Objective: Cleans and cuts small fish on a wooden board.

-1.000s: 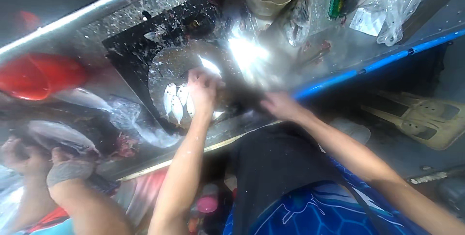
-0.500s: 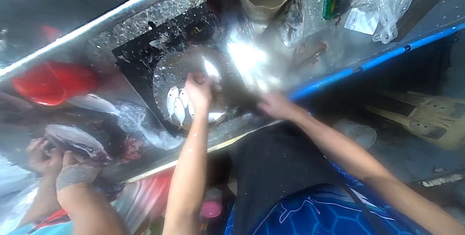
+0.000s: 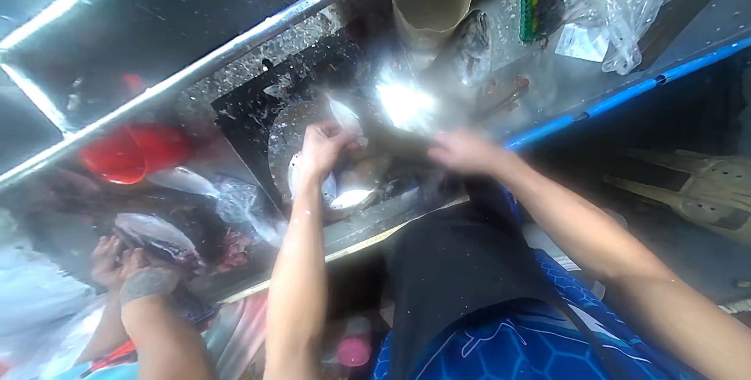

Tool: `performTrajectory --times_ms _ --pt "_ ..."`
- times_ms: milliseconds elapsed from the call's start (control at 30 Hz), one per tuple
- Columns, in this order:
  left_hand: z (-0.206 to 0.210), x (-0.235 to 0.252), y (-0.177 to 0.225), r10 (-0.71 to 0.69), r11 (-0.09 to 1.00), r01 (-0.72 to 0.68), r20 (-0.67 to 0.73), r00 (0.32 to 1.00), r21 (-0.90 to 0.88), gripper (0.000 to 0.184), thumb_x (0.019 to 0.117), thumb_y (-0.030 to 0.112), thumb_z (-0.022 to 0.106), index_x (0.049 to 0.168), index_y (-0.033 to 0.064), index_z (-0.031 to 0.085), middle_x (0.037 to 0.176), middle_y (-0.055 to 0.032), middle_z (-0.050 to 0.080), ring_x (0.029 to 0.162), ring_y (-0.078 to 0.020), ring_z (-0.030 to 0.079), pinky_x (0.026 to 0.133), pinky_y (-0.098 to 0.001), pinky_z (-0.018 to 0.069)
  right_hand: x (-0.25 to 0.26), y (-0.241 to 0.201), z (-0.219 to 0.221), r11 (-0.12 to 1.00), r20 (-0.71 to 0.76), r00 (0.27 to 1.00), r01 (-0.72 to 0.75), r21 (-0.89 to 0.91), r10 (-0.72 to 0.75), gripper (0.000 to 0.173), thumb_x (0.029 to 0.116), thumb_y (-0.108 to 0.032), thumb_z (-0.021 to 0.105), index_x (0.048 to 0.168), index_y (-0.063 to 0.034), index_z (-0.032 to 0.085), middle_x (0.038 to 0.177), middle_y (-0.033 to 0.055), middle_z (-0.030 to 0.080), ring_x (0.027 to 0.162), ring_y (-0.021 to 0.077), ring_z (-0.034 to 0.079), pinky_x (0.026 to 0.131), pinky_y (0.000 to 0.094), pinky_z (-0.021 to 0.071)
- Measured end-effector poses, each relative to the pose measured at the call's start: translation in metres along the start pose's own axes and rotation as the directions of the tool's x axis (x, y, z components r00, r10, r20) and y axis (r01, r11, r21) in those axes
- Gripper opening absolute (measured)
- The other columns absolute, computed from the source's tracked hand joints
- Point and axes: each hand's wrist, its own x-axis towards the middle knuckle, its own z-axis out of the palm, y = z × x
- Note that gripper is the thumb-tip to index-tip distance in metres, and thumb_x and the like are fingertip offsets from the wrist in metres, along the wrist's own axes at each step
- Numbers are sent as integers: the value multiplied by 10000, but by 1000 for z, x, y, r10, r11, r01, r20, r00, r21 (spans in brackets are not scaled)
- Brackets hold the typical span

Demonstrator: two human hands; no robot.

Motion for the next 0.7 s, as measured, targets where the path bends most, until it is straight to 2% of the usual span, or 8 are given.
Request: performTrajectory --times_ms 67,167,267,333,400,500,600,700 --pt "11 -2 -3 53 997 -44 -137 989 65 217 956 228 744 1050 33 729 880 -49 766 793 -151 752 797 -376 651 -1 -17 -4 993 4 998 -58 -104 59 353 1072 -422 463 1102 -149 684 875 87 707 897 297 712 790 563 573" --pt "29 -4 -14 73 990 -28 -335 939 137 227 969 280 722 1029 61 735 860 -31 759 761 -120 743 774 -362 650 -5 -62 10 940 -57 976 -219 -261 212 318 1056 -329 473 1228 -123 644 888 147 711 864 373 722 710 588 582" --pt "55 -6 -9 4 944 176 -544 839 278 309 976 387 664 999 86 731 847 -59 733 777 -177 718 770 -449 597 -6 -123 40 888 -141 922 -385 -252 360 245 1007 -132 532 1230 -55 598 865 190 694 765 406 712 604 570 569" --pt "75 -9 -1 -28 868 328 -623 782 373 372 1003 408 592 1041 58 711 939 -138 718 926 -289 699 860 -551 538 -8 -149 53 877 -112 892 -452 -163 439 200 1011 -142 543 1192 -66 584 877 168 692 772 378 717 605 542 581" --pt "87 -13 -3 -16 779 413 -644 765 471 379 1008 390 556 1116 60 705 1044 -167 726 1046 -335 695 924 -578 526 -5 -155 48 875 -7 883 -466 -130 469 249 1004 -178 550 1218 -51 568 923 164 704 852 364 733 665 540 596" --pt "85 -12 -3 -9 719 432 -614 789 544 351 956 333 609 1128 39 696 1081 -199 714 1092 -372 678 948 -597 521 -2 -133 30 890 144 880 -456 -8 452 394 952 -268 616 1254 -19 570 998 192 697 904 379 719 719 589 587" --pt "78 -16 -3 -106 742 451 -578 809 496 374 942 377 636 1085 39 707 1035 -199 721 1029 -378 693 892 -623 526 -6 -112 30 890 70 888 -456 4 455 366 969 -277 580 1247 -40 594 1034 190 699 972 384 704 768 602 571" --pt "71 -19 -5 -182 786 461 -559 809 411 424 958 421 618 1101 30 699 1043 -206 710 1014 -374 688 874 -634 521 3 -106 36 924 -63 925 -377 -63 374 361 981 -272 544 1290 -91 589 966 159 714 943 373 716 742 588 578"
